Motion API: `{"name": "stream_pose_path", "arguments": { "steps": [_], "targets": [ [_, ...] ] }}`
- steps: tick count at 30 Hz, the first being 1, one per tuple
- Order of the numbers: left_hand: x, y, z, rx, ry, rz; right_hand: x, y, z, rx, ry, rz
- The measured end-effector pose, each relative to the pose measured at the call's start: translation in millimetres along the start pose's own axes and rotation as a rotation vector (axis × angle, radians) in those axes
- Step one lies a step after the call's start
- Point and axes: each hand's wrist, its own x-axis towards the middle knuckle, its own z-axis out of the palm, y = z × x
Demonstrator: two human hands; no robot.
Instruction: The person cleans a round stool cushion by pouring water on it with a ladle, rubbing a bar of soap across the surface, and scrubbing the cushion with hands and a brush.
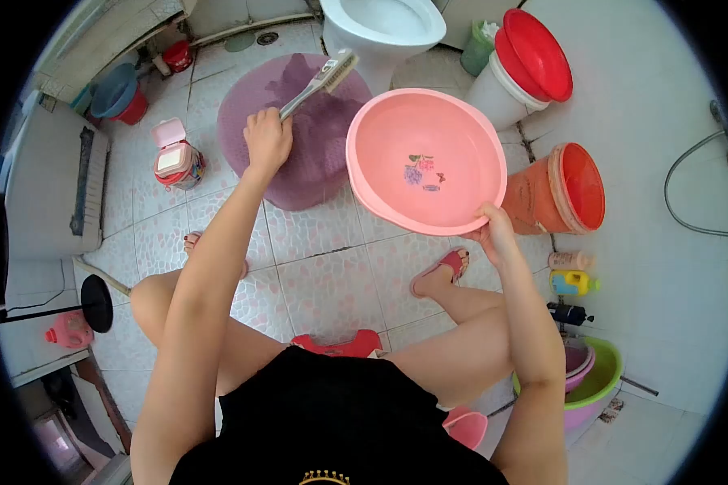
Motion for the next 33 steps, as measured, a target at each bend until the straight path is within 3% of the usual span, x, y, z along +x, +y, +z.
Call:
{"name": "stream_pose_path", "arguments": {
  "steps": [5, 6, 14, 25, 33],
  "targets": [
    [7.7, 5.7, 36.6, -0.075, 0.075, 0.144, -2.4, -9.5, 4.7, -0.054, -0.020, 0.006],
    [5.6, 7.2, 39.0, -0.088, -0.021, 0.087, -2.1, -9.6, 5.4, -0.069, -0.017, 0.003],
    [-0.1, -1.6, 51.7, 0.049, 0.000, 0.183, -3.6, -16.9, 31.5, -0.105, -0.038, 0.022],
    [17.6, -28.7, 39.4, 0.186, -0.079, 0.098, -14.0, -58.0, 100.5, -0.212, -0.142, 0.065],
    [25.7, -52.7, 22.6, 0.286, -0.097, 0.177, -4.0, -75.3, 140.6, -0.316, -0.211, 0.080]
  ]
}}
